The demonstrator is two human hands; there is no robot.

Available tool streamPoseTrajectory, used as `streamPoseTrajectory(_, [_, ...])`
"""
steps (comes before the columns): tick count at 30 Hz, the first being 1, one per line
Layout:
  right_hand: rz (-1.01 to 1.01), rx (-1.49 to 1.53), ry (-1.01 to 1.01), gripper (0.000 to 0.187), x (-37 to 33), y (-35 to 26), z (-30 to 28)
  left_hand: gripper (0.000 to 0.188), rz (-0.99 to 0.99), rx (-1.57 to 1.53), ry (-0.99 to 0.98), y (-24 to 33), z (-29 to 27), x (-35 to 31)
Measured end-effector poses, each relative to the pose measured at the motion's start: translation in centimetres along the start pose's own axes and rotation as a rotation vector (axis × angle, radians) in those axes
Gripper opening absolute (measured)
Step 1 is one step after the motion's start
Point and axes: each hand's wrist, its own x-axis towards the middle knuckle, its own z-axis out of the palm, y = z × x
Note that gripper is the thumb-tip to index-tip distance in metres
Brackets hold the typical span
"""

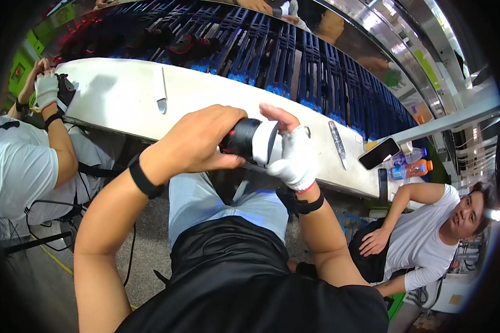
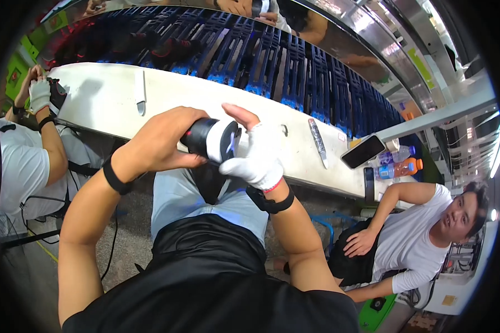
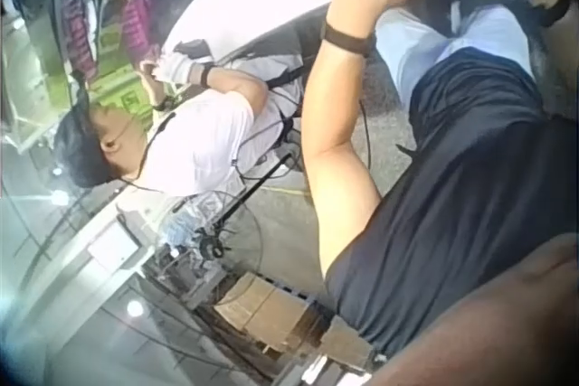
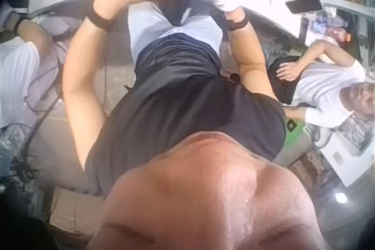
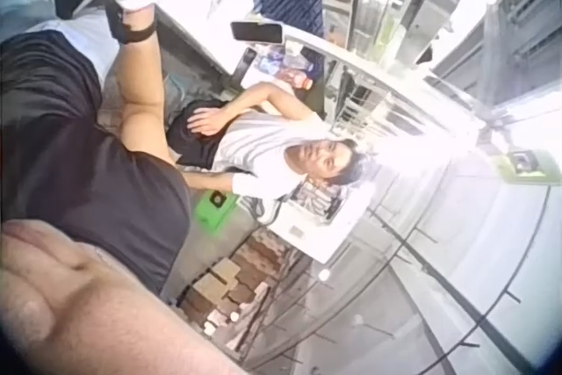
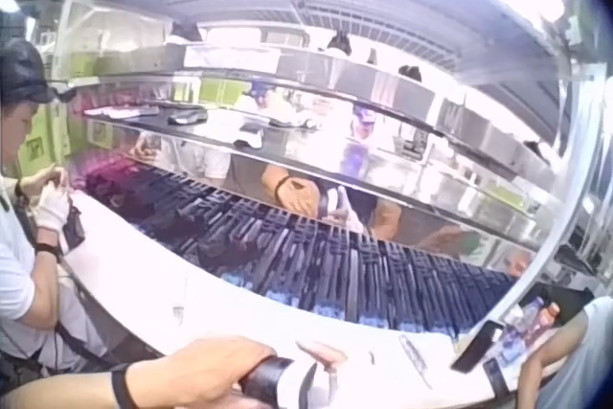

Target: Inspecting and assembling shoe uppers and soles on a factory conveyor line.

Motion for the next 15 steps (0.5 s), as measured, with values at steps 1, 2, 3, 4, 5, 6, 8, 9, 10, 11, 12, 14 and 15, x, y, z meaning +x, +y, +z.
streamPoseTrajectory(1, [-0.109, -0.048, -0.030, 0.117, 1.0, -0.7, 0.5, 0.070, 0.003, 0.000, 0.008, -0.1, 0.1, 0.8])
streamPoseTrajectory(2, [-0.089, -0.091, -0.015, 0.111, 1.9, -1.8, 1.5, 0.069, -0.066, -0.034, -0.061, -0.3, -0.1, 1.2])
streamPoseTrajectory(3, [-0.068, -0.134, 0.000, 0.104, 2.4, -2.5, 2.1, 0.068, -0.137, -0.070, -0.130, -0.4, -0.2, 1.6])
streamPoseTrajectory(4, [-0.051, -0.137, 0.011, 0.096, 3.0, -1.8, 2.1, 0.066, -0.184, -0.071, -0.152, -0.4, -0.4, 2.0])
streamPoseTrajectory(5, [-0.033, -0.140, 0.022, 0.087, 3.5, -1.3, 2.1, 0.067, -0.203, -0.068, -0.185, -0.2, -1.0, 2.4])
streamPoseTrajectory(6, [-0.045, -0.025, 0.134, 0.069, 3.3, -0.7, 2.9, 0.068, -0.222, -0.098, -0.180, -0.6, -0.6, 2.5])
streamPoseTrajectory(8, [-0.109, -0.034, 0.264, 0.062, 3.1, 0.3, 3.7, 0.068, -0.249, -0.125, -0.172, -0.9, -0.4, 2.7])
streamPoseTrajectory(9, [-0.122, -0.045, 0.300, 0.061, 2.9, 0.6, 3.8, 0.069, -0.261, -0.140, -0.176, -0.9, -0.4, 2.8])
streamPoseTrajectory(10, [-0.116, -0.044, 0.299, 0.061, 2.8, 0.6, 3.7, 0.071, -0.274, -0.159, -0.183, -0.8, -0.3, 3.0])
streamPoseTrajectory(11, [-0.101, 0.001, 0.308, 0.059, 2.9, 0.6, 3.6, 0.071, -0.277, -0.162, -0.184, -0.7, -0.3, 3.1])
streamPoseTrajectory(12, [-0.087, 0.045, 0.318, 0.056, 3.0, 0.5, 3.4, 0.071, -0.296, -0.113, -0.191, -0.6, -0.4, 3.3])
streamPoseTrajectory(14, [-0.130, -0.013, 0.264, 0.044, 4.4, -0.7, 3.1, 0.074, -0.328, -0.072, -0.192, -0.8, -0.4, 3.6])
streamPoseTrajectory(15, [-0.140, -0.046, 0.235, 0.036, 4.8, -1.4, 3.3, 0.074, -0.330, -0.070, -0.189, -0.7, -0.3, 3.7])
